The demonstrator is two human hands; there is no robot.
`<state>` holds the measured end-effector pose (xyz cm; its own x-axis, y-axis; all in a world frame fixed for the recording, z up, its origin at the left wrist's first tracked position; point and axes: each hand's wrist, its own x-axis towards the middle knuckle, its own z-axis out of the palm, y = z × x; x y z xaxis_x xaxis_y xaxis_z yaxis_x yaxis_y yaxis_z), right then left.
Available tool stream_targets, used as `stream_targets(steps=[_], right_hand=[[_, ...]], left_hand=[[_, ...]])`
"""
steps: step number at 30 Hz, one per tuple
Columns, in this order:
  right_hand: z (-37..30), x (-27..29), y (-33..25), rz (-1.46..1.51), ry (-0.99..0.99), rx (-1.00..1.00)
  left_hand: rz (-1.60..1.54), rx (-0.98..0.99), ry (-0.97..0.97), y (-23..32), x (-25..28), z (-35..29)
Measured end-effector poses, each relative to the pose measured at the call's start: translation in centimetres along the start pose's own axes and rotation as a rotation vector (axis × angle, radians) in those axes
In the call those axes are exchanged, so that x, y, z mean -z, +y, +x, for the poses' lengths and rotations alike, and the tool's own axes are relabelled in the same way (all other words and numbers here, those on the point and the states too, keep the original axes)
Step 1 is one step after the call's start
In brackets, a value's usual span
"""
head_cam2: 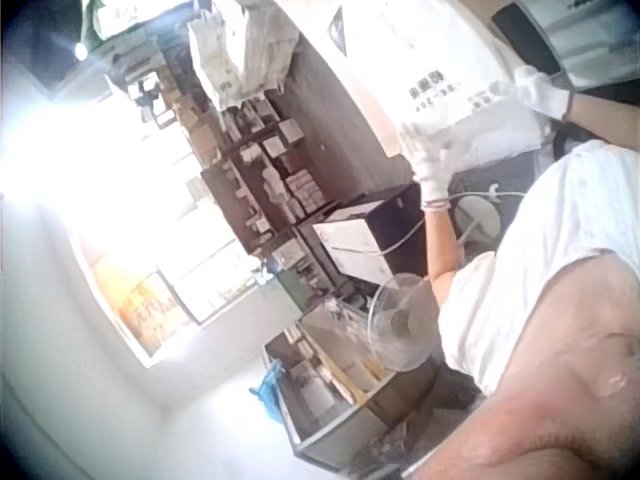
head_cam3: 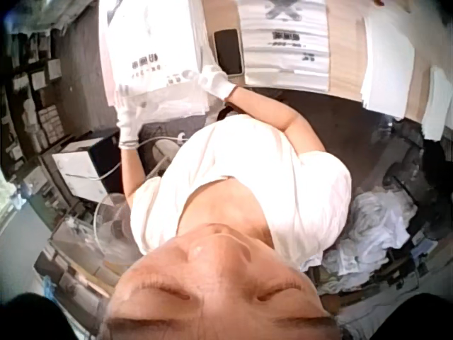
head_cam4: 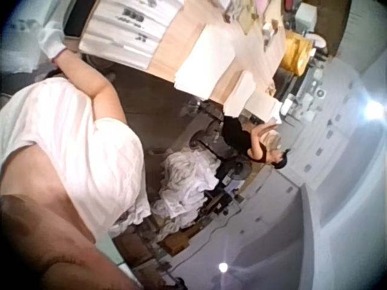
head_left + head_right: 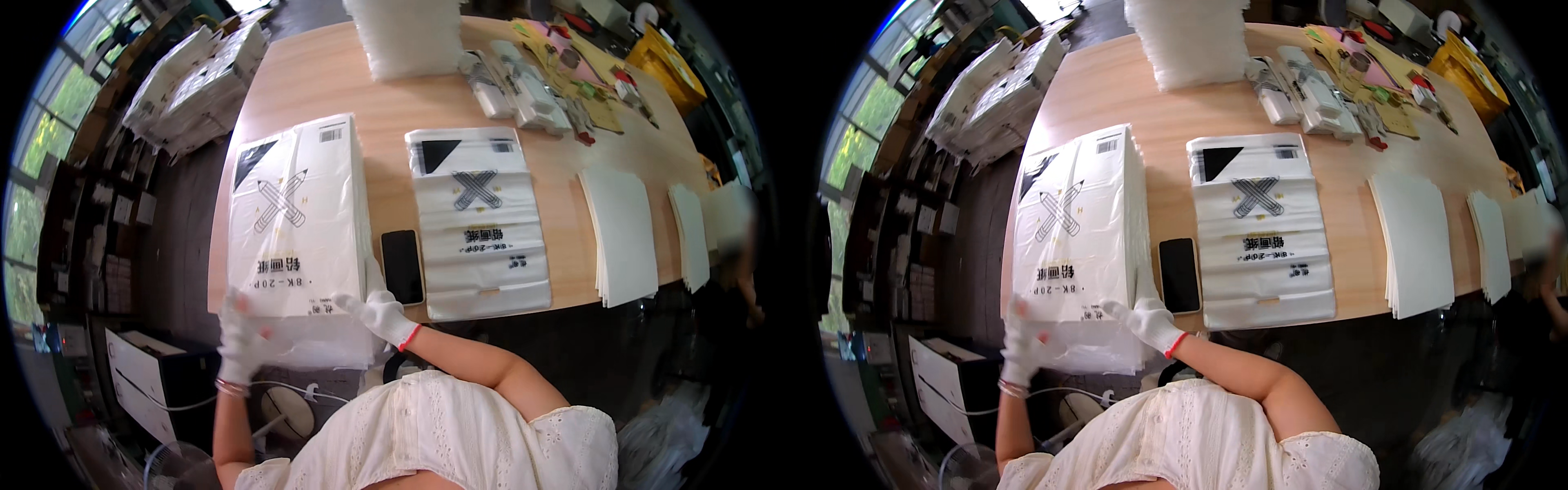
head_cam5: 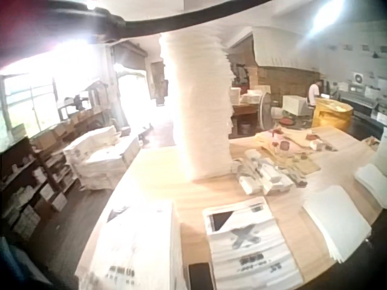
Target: The person repeatedly picks up stacks of white paper and inserts them into clear plastic packaging bags. They fold the top of the bags to seal the contents and place the packaged items into a growing pile on the table.
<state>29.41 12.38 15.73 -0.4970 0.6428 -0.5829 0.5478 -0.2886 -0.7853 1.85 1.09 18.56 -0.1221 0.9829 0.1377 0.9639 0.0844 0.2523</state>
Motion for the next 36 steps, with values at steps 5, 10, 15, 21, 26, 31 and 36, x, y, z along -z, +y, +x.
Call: stream_targets(steps=[5,10,15,21,26,31,36], right_hand=[[-3.9,-2.6,9.1,-0.36,0.101,0.418],[-9.2,4.9,15.3,-0.474,-0.185,0.176],[-15.0,11.3,20.7,-0.298,0.184,0.035],[-19.7,12.8,27.6,-0.067,0.397,-0.012],[-18.6,12.0,28.9,0.5,0.237,-0.035],[-9.1,11.8,24.9,0.706,0.469,0.259],[-8.7,16.5,20.5,0.257,0.855,0.043]], left_hand=[[0.282,0.011,-0.302,4.1,-10.7,-13.3],[-0.441,0.052,-0.372,15.2,-14.2,-10.1],[-0.583,-0.448,-0.012,30.0,-15.9,1.3],[-0.511,-0.459,-0.224,32.3,-24.6,4.4],[-0.595,-0.419,-0.349,32.2,-23.5,6.4],[-0.572,-0.397,-0.578,34.8,-18.0,8.2],[-1.334,0.158,-0.395,33.6,-21.6,12.4]])
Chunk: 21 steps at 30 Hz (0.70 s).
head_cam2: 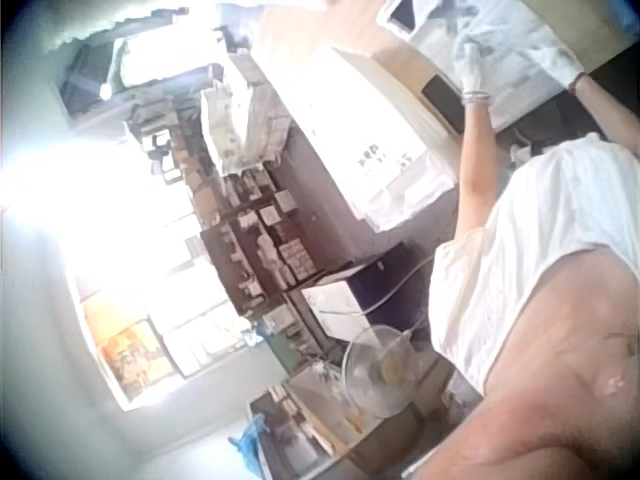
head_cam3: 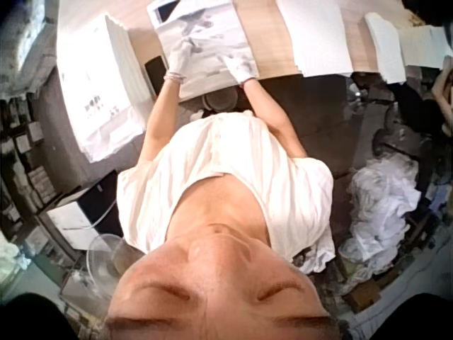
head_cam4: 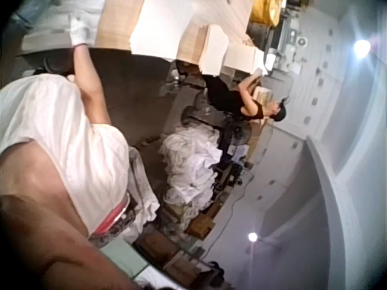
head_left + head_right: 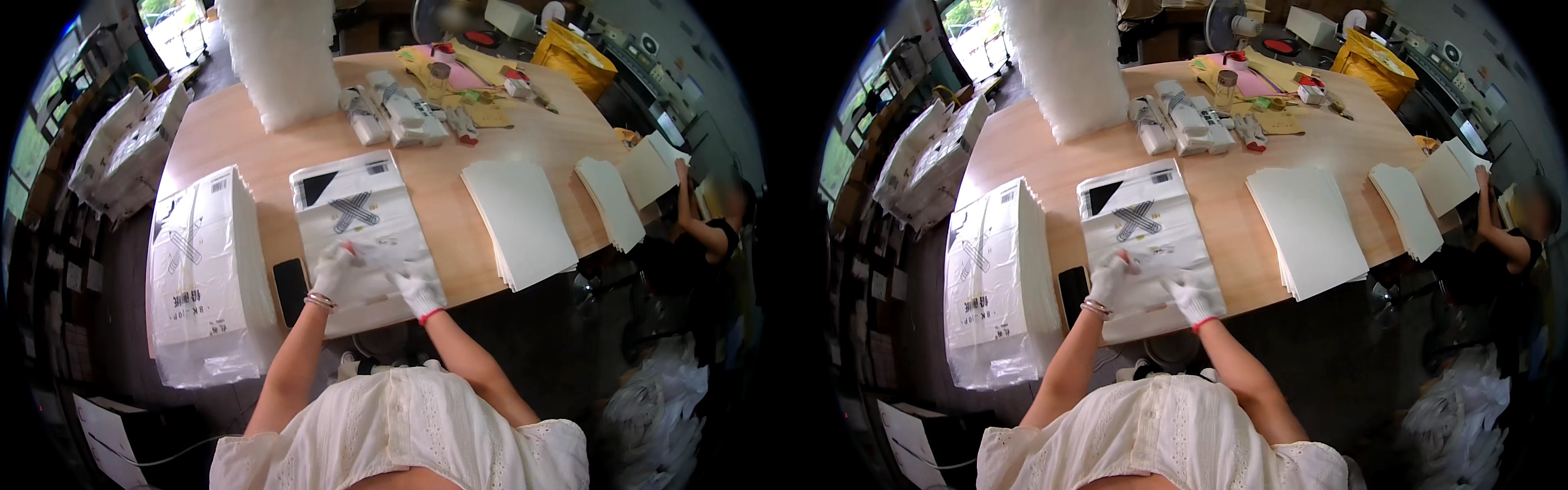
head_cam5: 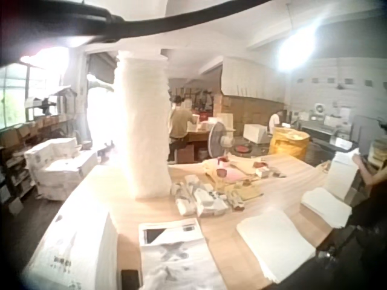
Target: The person repeatedly picks up stacks of white paper and inserts them into clear plastic packaging bags. They fold the top of the bags to seal the contents and place the packaged items into a growing pile on the table.
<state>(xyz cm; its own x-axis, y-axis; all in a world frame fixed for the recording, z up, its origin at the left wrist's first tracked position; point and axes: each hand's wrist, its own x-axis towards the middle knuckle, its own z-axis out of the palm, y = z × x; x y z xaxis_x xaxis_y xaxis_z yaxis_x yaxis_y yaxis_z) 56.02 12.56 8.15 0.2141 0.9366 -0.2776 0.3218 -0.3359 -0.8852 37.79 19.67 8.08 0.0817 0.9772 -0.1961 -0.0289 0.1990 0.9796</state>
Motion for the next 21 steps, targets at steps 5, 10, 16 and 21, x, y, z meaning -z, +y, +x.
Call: stream_targets(steps=[5,10,16,21], right_hand=[[-1.8,1.1,-1.2,-0.491,0.304,0.883],[2.7,-4.8,-4.6,-0.253,-0.024,0.309],[0.0,0.0,-0.9,-0.169,-0.095,0.822],[-2.6,16.8,8.7,-1.002,0.374,0.44]], left_hand=[[-0.243,0.055,0.026,5.6,1.0,1.7],[0.017,-0.015,-0.298,13.4,-2.5,-0.9],[0.682,-0.349,-0.294,12.7,-3.8,-1.3],[0.814,-0.923,0.199,13.7,-3.0,-5.7]])
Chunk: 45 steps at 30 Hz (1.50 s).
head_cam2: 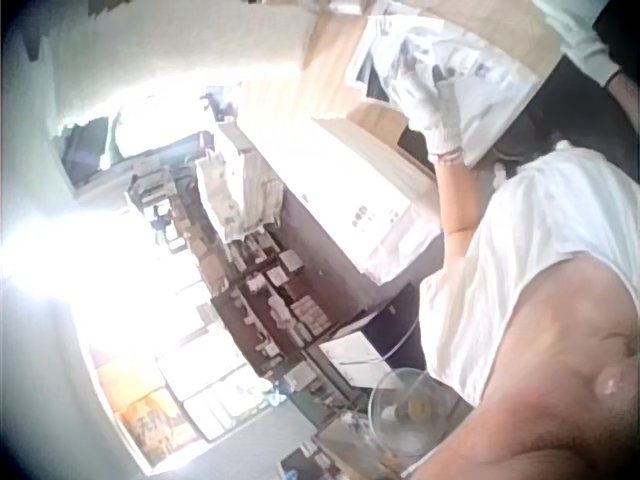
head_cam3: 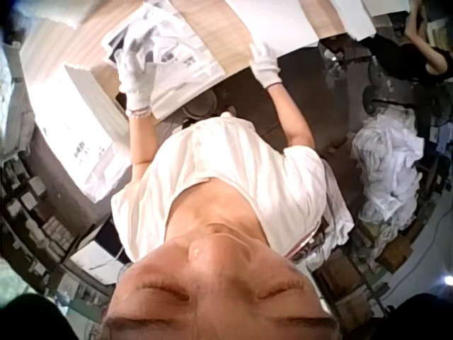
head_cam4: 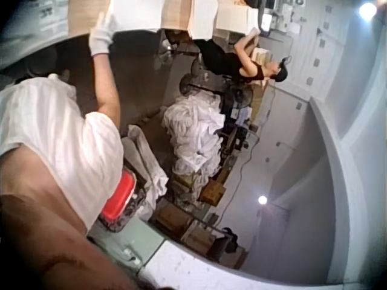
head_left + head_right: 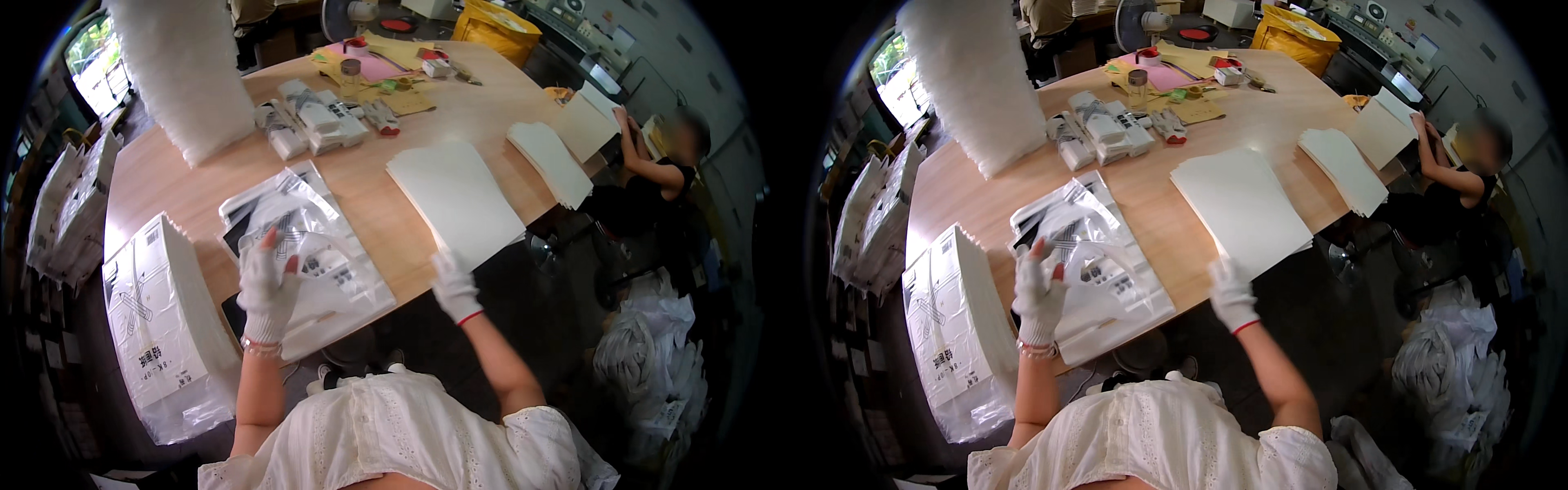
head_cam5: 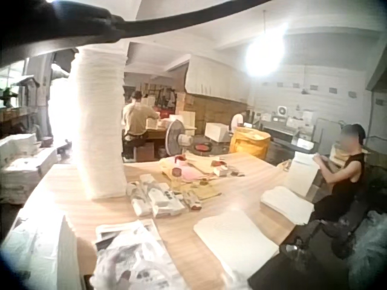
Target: The person repeatedly picks up stacks of white paper and inserts them into clear plastic packaging bags. They fold the top of the bags to seal the contents and place the packaged items into a growing pile on the table.
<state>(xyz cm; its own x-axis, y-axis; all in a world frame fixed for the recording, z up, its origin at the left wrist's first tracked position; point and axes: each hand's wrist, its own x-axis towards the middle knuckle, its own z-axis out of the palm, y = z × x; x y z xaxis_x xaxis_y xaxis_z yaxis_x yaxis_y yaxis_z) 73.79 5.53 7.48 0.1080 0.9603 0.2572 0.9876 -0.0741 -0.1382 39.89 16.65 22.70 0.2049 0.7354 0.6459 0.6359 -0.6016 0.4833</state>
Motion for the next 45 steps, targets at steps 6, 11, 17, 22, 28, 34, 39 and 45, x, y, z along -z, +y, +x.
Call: stream_targets(steps=[6,11,17,22,28,34,39,45], right_hand=[[2.4,5.1,11.2,0.221,-0.435,-0.236],[2.8,3.4,14.7,0.501,-0.304,-0.159],[0.4,8.9,3.4,0.321,-0.02,0.33],[-5.4,5.7,4.4,0.884,0.106,0.001],[-8.0,0.3,-1.7,1.778,0.003,-0.682],[-6.5,3.3,-7.3,1.377,0.164,-0.491],[-9.0,8.0,-4.3,0.569,0.013,0.09],[-0.8,3.5,-9.0,0.055,-0.476,0.241]], left_hand=[[-0.286,-0.115,-0.184,6.5,-0.9,-3.9],[-0.911,0.336,-0.842,9.7,-9.6,-8.3],[-1.848,1.51,-0.793,10.7,-18.5,-9.6],[-0.974,1.065,-0.98,7.4,-16.6,-9.6],[-0.239,0.06,-0.659,12.0,-11.4,-11.6],[-0.017,-0.105,-0.528,10.8,-5.8,-8.6],[0.106,0.331,-0.219,2.1,-2.9,-2.0],[-0.182,-0.178,-0.407,9.3,-8.0,-6.5]])
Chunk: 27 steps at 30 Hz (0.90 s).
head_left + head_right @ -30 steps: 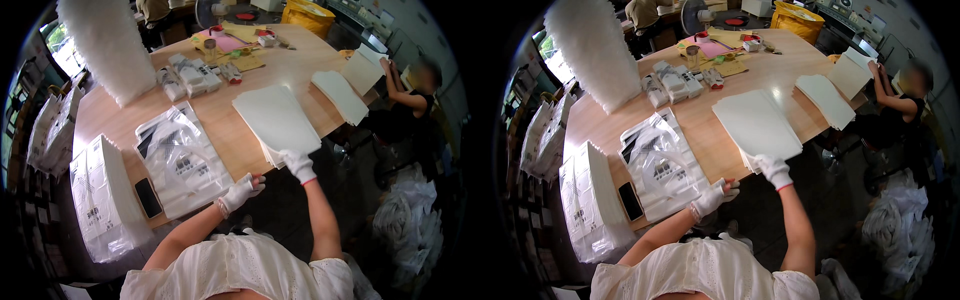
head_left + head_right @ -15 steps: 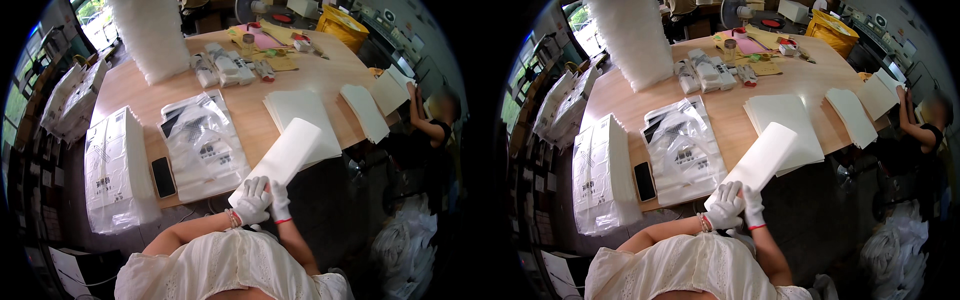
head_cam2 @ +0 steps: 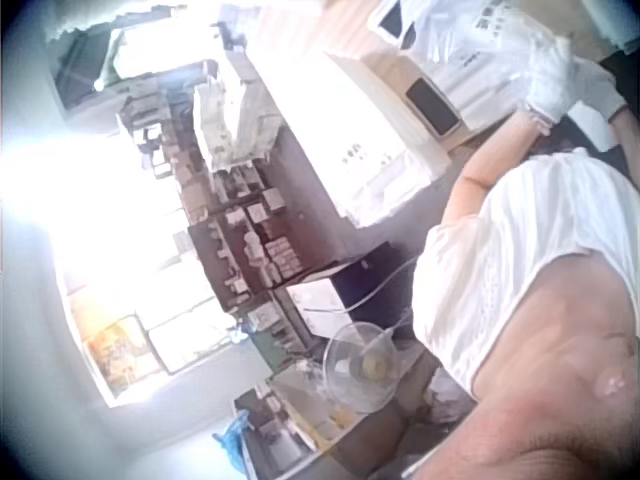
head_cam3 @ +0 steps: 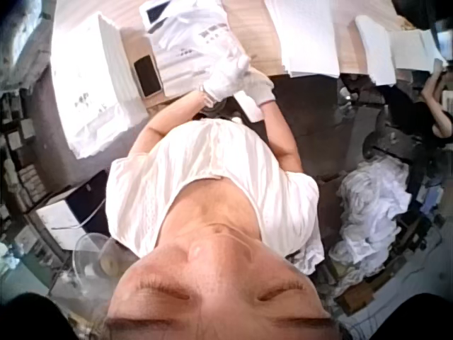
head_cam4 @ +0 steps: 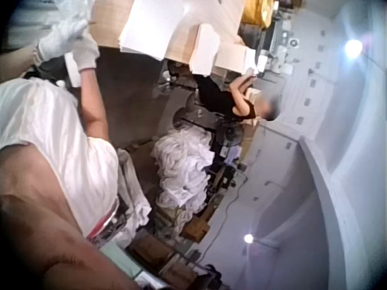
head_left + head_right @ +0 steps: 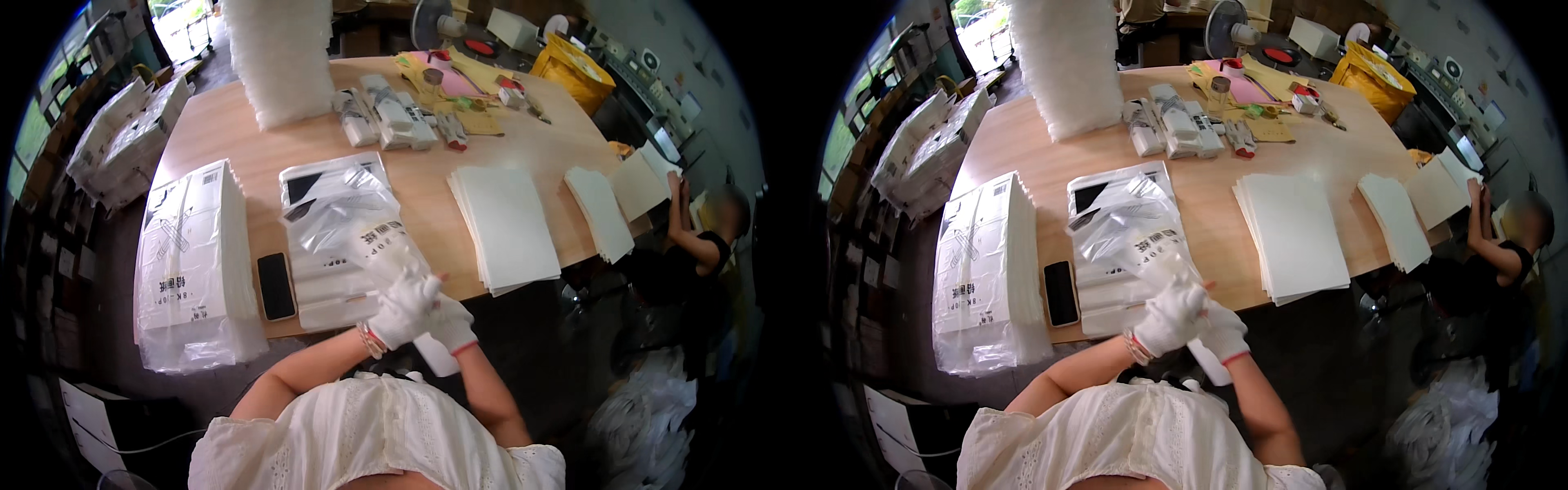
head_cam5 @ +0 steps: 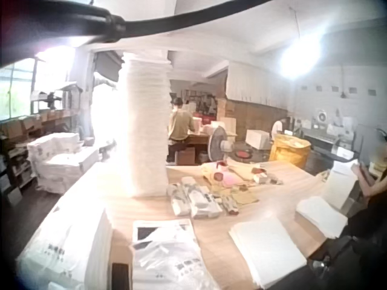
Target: The person repeatedly picks up stacks of white paper and inserts them into clear plastic packaging bags. They fold the top of the bags to seal the contents and place the packaged items into a growing pile on the table.
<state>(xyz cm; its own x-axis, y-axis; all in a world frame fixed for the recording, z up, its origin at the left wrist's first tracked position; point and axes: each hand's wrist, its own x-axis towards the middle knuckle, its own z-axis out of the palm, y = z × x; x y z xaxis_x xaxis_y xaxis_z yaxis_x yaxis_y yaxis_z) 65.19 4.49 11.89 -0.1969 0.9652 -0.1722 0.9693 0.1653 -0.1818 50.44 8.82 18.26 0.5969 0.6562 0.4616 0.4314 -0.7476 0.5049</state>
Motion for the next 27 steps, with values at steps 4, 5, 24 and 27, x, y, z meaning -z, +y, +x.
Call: stream_targets(steps=[4,5,24,27], right_hand=[[4.4,-2.4,1.1,0.493,0.406,-0.389],[5.5,-3.0,0.5,0.508,0.565,-0.437],[-0.8,-1.8,3.9,0.407,-0.242,-0.273],[-6.9,-4.9,4.4,0.679,0.201,0.081]], left_hand=[[0.017,0.288,0.144,-6.2,-0.1,-2.2],[0.009,0.307,0.221,-7.5,-0.3,-3.4],[-0.16,0.928,0.242,-9.0,-2.5,-16.6],[-0.156,0.75,-0.025,-3.7,0.0,-19.8]])
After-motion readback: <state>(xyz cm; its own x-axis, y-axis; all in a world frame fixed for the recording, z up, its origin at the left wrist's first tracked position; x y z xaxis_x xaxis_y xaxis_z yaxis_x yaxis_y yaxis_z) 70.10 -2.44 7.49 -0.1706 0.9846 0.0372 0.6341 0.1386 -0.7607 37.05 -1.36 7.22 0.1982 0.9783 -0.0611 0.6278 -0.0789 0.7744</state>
